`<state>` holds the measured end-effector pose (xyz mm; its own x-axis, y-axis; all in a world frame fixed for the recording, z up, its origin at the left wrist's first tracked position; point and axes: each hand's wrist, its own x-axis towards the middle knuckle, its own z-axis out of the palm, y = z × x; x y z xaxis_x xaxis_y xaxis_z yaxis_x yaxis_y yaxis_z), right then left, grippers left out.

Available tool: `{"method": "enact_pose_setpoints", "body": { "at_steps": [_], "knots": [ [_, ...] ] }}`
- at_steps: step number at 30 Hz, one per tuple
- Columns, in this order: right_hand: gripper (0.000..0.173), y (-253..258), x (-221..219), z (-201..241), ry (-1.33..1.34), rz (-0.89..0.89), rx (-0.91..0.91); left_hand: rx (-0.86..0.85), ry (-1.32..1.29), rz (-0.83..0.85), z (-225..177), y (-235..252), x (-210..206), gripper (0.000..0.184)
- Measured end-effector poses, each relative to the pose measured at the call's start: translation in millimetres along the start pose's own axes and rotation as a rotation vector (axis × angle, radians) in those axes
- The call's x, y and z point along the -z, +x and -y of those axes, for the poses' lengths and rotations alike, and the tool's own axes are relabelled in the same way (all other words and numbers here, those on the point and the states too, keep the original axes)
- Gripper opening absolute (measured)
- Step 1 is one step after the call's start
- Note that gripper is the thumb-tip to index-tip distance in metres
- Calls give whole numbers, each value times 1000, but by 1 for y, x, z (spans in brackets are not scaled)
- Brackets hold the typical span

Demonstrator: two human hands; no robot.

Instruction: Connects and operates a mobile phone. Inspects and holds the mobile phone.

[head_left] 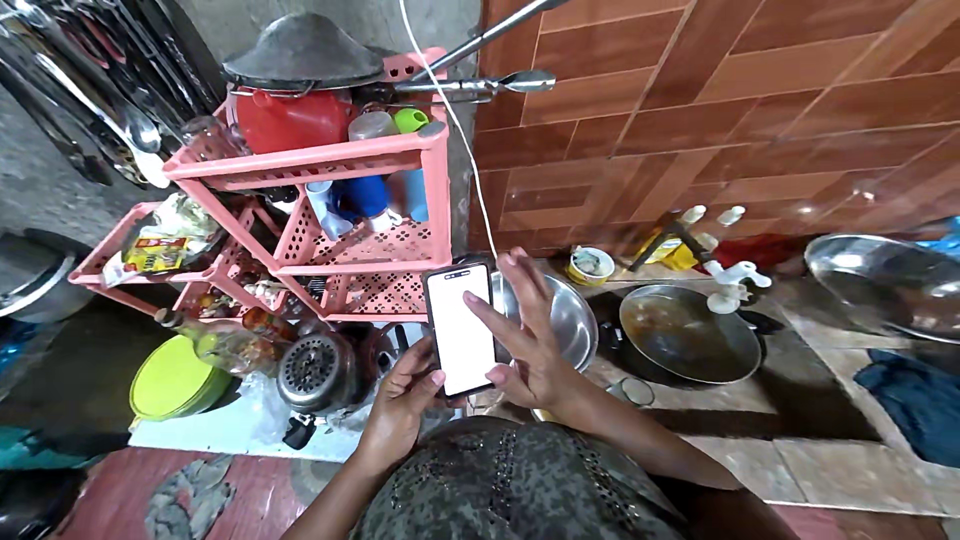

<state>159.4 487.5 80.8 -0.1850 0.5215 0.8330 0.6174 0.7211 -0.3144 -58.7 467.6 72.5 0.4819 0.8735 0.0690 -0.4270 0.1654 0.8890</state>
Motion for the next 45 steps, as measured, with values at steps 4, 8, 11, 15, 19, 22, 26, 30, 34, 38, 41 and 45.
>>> {"method": "enact_pose_setpoints", "body": {
  "at_steps": [4,8,11,15,19,22,26,30,34,38,41,45],
  "knots": [
    [68,-11,0,-1,24,-30,-42,-8,-34,8,0,4,3,48],
    [65,-19,-1,-2,31,-62,-60,2,-61,-2,-1,5,2,49],
    [62,-23,1,-1,41,-45,-73,2,-66,-17,-2,4,-1,49],
    [60,-26,3,-2,78,-27,-63,-17,-71,-32,0,3,-4,48],
    [56,-27,4,-5,150,-10,-46,-44,-90,-73,2,-2,-10,47],
    [57,-27,3,-8,182,5,-22,-66,-84,-113,4,-6,-14,46],
    [62,-27,3,-12,273,48,-68,-90,-78,-174,9,-12,-22,47],
    [79,-30,2,-14,570,158,-251,-102,-78,-245,14,-20,-29,47],
    [80,-36,-2,-15,737,229,-286,-77,-85,-356,19,-27,-39,50],
    [79,-39,-6,-17,789,262,-247,-70,-97,-458,23,-37,-51,47],
    [79,-41,-9,-17,811,314,-219,-97,-94,-478,29,-45,-54,46],
    [77,-47,-15,-14,858,352,-189,-110,-93,-558,33,-56,-60,45]
  ]
}}
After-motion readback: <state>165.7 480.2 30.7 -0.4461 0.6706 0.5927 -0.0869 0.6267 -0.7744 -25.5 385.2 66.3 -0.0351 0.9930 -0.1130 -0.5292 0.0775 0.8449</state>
